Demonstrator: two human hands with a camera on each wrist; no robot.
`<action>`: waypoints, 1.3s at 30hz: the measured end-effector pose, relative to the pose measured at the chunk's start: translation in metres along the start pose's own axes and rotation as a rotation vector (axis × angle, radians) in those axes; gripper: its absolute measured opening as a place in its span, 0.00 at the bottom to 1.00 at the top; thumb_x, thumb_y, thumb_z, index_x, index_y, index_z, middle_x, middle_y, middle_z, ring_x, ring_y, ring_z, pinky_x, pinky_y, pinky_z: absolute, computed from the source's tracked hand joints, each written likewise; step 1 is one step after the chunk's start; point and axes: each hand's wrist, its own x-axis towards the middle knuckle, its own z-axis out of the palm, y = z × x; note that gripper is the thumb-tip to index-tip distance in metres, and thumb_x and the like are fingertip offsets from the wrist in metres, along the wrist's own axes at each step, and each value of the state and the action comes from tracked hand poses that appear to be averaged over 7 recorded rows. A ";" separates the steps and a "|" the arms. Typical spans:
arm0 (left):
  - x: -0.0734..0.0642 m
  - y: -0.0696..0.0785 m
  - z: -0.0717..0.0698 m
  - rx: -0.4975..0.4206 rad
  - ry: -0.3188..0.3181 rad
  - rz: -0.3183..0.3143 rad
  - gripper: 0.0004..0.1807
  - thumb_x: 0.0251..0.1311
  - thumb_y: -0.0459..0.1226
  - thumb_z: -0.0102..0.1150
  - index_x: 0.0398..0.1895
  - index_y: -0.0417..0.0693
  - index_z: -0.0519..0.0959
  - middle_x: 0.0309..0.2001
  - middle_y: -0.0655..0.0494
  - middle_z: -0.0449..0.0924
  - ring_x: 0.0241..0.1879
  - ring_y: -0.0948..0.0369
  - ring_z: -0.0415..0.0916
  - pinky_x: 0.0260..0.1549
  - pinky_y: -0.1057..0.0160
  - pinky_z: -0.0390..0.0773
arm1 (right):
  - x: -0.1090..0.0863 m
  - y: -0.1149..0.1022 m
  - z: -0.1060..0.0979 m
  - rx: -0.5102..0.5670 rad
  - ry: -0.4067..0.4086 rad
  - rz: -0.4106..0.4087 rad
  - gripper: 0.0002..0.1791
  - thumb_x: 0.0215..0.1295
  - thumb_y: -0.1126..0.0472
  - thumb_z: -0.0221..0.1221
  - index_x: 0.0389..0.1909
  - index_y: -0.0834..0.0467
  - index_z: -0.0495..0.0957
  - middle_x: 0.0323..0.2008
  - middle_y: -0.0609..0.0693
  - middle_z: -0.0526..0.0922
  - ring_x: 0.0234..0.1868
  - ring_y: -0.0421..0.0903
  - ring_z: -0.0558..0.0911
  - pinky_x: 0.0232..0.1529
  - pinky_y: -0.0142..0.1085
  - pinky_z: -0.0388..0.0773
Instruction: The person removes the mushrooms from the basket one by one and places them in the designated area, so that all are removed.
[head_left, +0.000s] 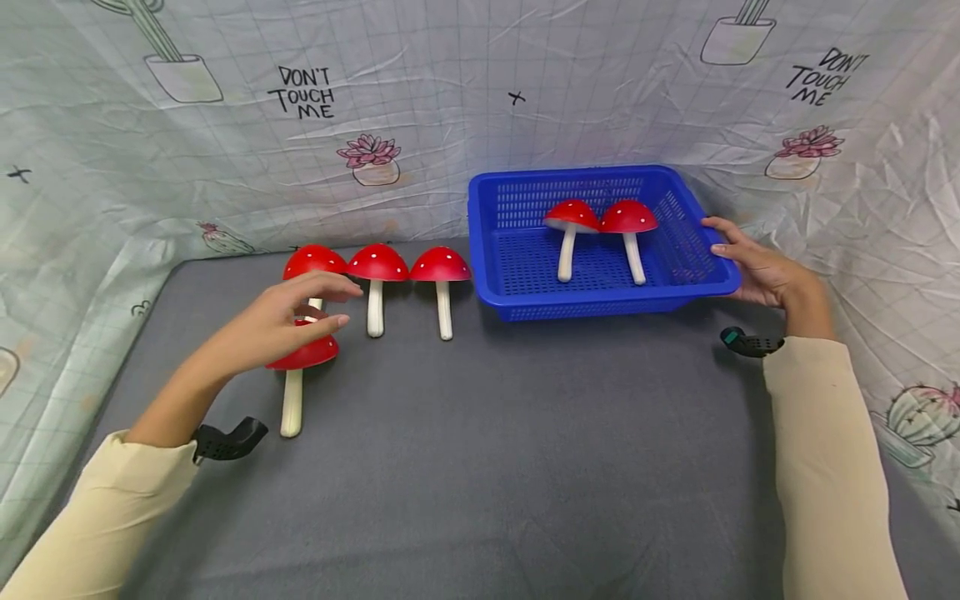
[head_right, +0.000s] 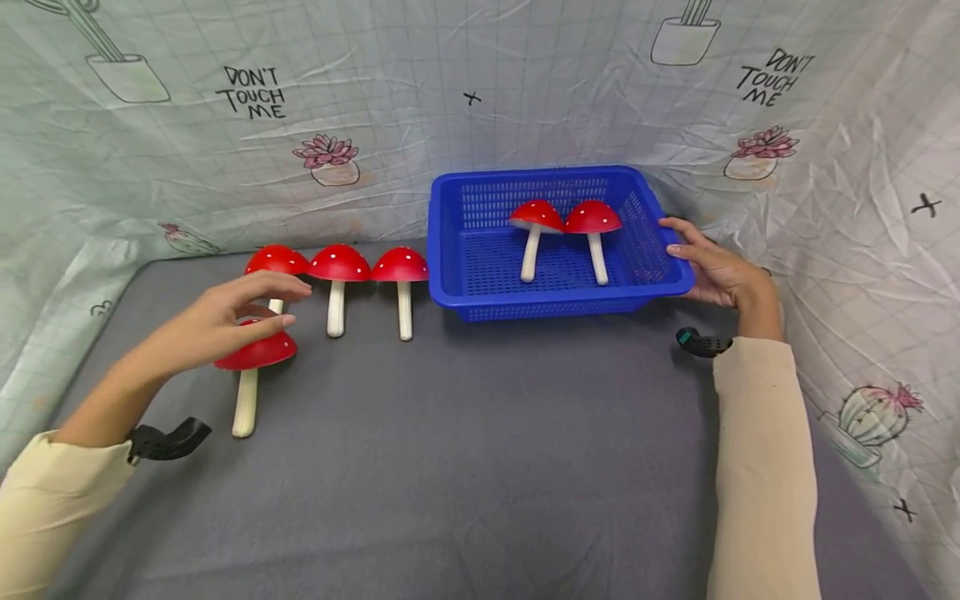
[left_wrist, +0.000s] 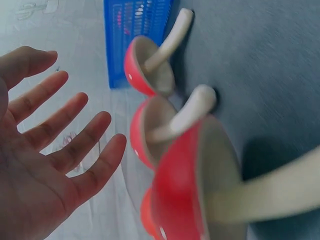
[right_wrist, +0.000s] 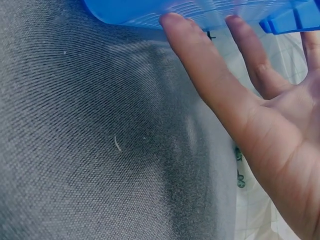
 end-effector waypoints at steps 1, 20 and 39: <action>0.003 0.001 0.001 -0.006 -0.003 0.013 0.22 0.66 0.34 0.66 0.62 0.53 0.78 0.59 0.61 0.77 0.58 0.63 0.75 0.50 0.71 0.78 | 0.000 0.000 0.000 -0.005 -0.007 -0.004 0.24 0.82 0.62 0.40 0.68 0.33 0.57 0.54 0.49 0.74 0.47 0.50 0.86 0.42 0.45 0.87; 0.052 0.044 0.026 0.028 -0.055 0.191 0.20 0.68 0.39 0.65 0.62 0.56 0.77 0.60 0.64 0.75 0.61 0.66 0.69 0.59 0.55 0.75 | -0.005 -0.001 -0.005 -0.059 -0.066 -0.052 0.22 0.82 0.64 0.36 0.65 0.36 0.62 0.55 0.48 0.72 0.48 0.48 0.85 0.42 0.44 0.86; 0.092 0.071 0.040 -0.009 -0.039 0.313 0.16 0.70 0.38 0.61 0.60 0.51 0.80 0.61 0.60 0.76 0.63 0.63 0.71 0.58 0.56 0.77 | 0.004 -0.027 -0.009 -0.033 -0.074 0.057 0.25 0.82 0.69 0.37 0.65 0.43 0.72 0.54 0.51 0.80 0.49 0.53 0.87 0.45 0.48 0.86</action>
